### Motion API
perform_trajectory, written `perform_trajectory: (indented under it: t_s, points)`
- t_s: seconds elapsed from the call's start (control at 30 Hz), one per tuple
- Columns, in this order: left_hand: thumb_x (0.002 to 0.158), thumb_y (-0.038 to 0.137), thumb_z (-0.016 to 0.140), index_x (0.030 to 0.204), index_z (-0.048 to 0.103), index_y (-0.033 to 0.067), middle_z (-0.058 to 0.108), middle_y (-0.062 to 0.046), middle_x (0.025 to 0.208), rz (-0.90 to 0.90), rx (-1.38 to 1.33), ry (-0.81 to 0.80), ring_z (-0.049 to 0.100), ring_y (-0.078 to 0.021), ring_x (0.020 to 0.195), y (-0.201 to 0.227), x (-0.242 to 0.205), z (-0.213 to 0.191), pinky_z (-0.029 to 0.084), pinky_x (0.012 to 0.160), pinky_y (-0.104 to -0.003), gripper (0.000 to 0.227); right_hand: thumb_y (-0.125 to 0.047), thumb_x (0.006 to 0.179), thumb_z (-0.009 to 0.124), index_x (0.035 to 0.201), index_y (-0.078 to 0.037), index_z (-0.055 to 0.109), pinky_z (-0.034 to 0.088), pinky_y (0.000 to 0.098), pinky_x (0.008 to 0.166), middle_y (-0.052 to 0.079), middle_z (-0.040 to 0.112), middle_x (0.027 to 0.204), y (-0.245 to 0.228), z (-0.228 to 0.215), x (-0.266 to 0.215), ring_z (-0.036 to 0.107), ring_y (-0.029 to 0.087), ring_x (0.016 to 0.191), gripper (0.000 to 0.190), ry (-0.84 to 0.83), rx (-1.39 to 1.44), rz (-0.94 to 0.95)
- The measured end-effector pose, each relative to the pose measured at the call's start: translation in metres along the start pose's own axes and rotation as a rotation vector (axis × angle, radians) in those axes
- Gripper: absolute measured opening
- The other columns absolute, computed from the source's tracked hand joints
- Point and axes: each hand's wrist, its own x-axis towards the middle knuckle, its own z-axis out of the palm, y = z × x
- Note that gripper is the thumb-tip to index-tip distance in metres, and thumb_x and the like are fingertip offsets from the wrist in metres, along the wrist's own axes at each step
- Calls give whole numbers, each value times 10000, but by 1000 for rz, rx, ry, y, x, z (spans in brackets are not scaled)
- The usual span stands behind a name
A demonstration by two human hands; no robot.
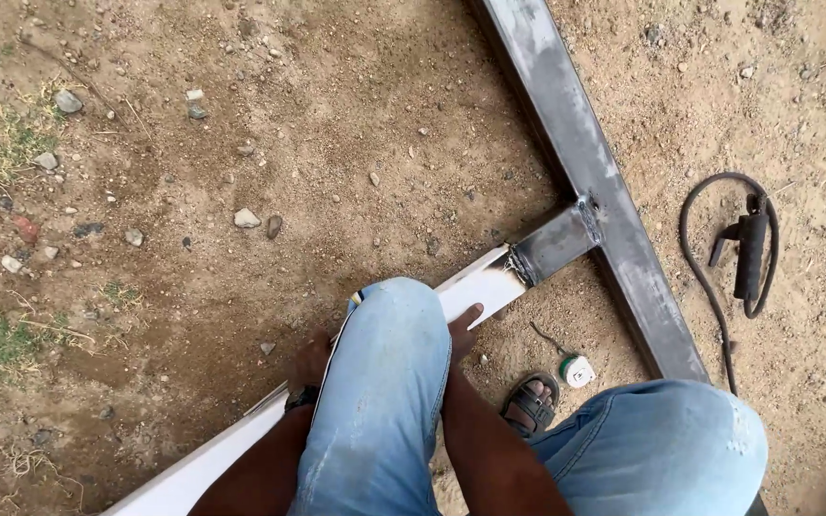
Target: The person welds joints of a square metal tube frame lying on the ground, striking arcs with a welding electrode holder and producing sparks. They hold spare welding rods in one hand, reposition along the frame between welds, and at one point a second person grinds a joint with an angle grinder while the person steadies the frame.
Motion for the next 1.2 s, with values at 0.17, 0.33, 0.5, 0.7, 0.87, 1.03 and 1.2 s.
perform_trajectory:
  t_s: [0.17, 0.33, 0.5, 0.7, 0.87, 1.03, 1.2]
  points:
    - [987, 365, 448, 1123, 606, 128, 733, -174, 1120, -1, 44, -25, 698, -387, 1073, 0, -8, -5, 539, 875, -562, 316, -832, 922, 306, 1081, 124, 724, 529, 497, 934, 301, 736, 1077, -1, -3, -3, 693, 410, 1017, 1055, 85, -109, 85]
    - [983, 419, 478, 1136, 607, 153, 727, -168, 1133, -51, 60, -94, 686, -371, 1094, 10, -10, -18, 518, 921, -548, 333, -835, 881, 321, 1073, 107, 737, 551, 482, 912, 265, 762, 1066, -2, -7, -10, 727, 364, 1002, 1047, 65, -65, 57]
    - [979, 379, 475, 1190, 608, 142, 736, -156, 1154, 48, -19, -19, 704, -340, 1079, -3, 0, -10, 549, 910, -500, 344, -823, 867, 321, 1052, 104, 730, 572, 464, 864, 238, 765, 1014, -5, -3, -10, 740, 344, 959, 1030, 23, 28, -13]
    - [966, 415, 521, 1225, 607, 145, 720, -147, 1186, -12, -38, -110, 694, -325, 1095, 0, -16, -11, 528, 925, -487, 384, -832, 924, 272, 1036, 151, 694, 572, 514, 836, 282, 747, 990, -19, 3, -8, 727, 400, 941, 1076, 7, -28, 92]
    - [959, 430, 564, 1170, 613, 87, 708, -216, 1159, 98, -85, -14, 684, -384, 1090, -2, -4, -13, 524, 925, -516, 406, -845, 900, 289, 1047, 106, 735, 576, 488, 894, 258, 761, 1017, -14, 2, -11, 741, 371, 979, 1060, 24, -34, 47]
    - [953, 447, 547, 1169, 593, 62, 713, -243, 1104, 104, -29, 68, 698, -410, 1048, -21, -10, -2, 544, 885, -540, 444, -847, 900, 275, 1042, 107, 742, 570, 477, 890, 260, 766, 1005, -14, -5, -15, 745, 370, 955, 1071, -82, 10, -33]
    - [946, 464, 531, 1167, 574, 37, 718, -270, 1050, 137, 46, 142, 712, -436, 1006, 3, 1, -25, 565, 846, -564, 482, -828, 908, 277, 1066, 96, 736, 567, 450, 871, 249, 771, 988, -11, -40, 19, 747, 343, 931, 1043, -378, 31, -208]
